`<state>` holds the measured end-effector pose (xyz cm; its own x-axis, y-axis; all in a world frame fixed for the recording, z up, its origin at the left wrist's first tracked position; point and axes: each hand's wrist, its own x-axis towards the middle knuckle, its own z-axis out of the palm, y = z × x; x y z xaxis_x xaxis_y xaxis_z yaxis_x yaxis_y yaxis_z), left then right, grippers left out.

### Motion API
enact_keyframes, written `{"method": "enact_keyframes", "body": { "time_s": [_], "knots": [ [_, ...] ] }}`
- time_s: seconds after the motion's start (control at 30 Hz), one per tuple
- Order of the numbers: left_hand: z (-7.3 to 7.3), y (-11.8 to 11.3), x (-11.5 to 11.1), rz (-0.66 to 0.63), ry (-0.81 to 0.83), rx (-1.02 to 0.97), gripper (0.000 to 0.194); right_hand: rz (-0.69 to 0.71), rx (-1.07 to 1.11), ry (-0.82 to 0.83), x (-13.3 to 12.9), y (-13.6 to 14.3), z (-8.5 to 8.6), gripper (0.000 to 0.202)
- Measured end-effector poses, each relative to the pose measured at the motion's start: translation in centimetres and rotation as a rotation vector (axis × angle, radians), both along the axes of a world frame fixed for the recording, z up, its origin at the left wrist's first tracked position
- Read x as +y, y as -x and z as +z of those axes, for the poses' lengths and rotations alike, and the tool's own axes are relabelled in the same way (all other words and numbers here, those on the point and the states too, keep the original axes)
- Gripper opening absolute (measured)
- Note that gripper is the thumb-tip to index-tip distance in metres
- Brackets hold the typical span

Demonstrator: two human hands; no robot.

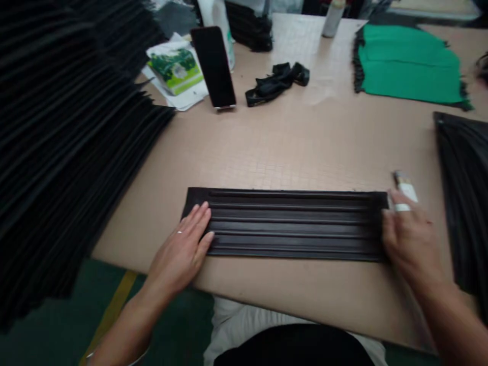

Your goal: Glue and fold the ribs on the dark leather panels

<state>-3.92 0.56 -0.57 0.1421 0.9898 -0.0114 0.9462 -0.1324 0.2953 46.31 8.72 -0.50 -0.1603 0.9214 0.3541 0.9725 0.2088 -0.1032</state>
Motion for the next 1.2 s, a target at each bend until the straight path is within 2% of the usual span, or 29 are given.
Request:
{"method": "enact_keyframes", "body": {
  "time_s": [0.07,0.17,0.23,0.3,0.43,0.53,0.63,0.73,0.83,0.93,1.07,1.2],
  "knots": [
    [-0.4,0.4,0.4,-0.056,-0.036,0.019,0.062,0.081,-0.005,0.098,-1.4,0.7,-0.7,0.058],
    [-0.1,-0.7,0.7,-0.104,-0.057,0.107,0.065,0.081,-0.078,0.18,-2.6,3.0,-1.8,0.065],
    [0.5,-3.0,1.2,-0.133,-0.038,0.167,0.067,0.08,-0.089,0.178,-2.9,4.6,-2.0,0.069],
    [1.1,-6.4,2.3,-0.18,0.0,0.195,0.066,0.123,-0.089,0.176,-2.7,6.4,-1.8,0.068],
    [2.0,-13.3,5.4,-0.345,0.085,0.168,0.063,0.327,-0.082,0.202,-1.2,10.9,-1.2,0.055],
    [2.5,-15.4,7.3,-0.442,0.098,0.124,0.059,0.467,-0.043,0.217,0.3,12.9,-1.0,0.051],
    [2.9,-14.0,8.1,-0.438,0.089,0.103,0.053,0.531,-0.022,0.2,1.6,11.6,-1.1,0.047],
    [3.0,-10.3,8.0,-0.347,0.075,0.108,0.052,0.516,-0.009,0.209,2.1,7.7,-1.2,0.046],
    [2.4,-6.0,6.8,-0.255,0.113,0.115,0.055,0.445,-0.013,0.243,1.5,3.5,-1.4,0.052],
    [1.1,-2.2,4.8,-0.116,0.114,0.135,0.059,0.333,-0.026,0.264,0.1,0.5,-1.7,0.062],
    [-0.6,1.0,2.7,0.145,0.001,0.063,0.063,0.124,0.018,0.196,-1.5,-0.6,-2.3,0.068],
    [-0.8,1.6,3.0,0.301,-0.077,-0.178,0.062,0.02,0.152,0.096,-1.7,0.1,-2.4,0.057]
  ]
}}
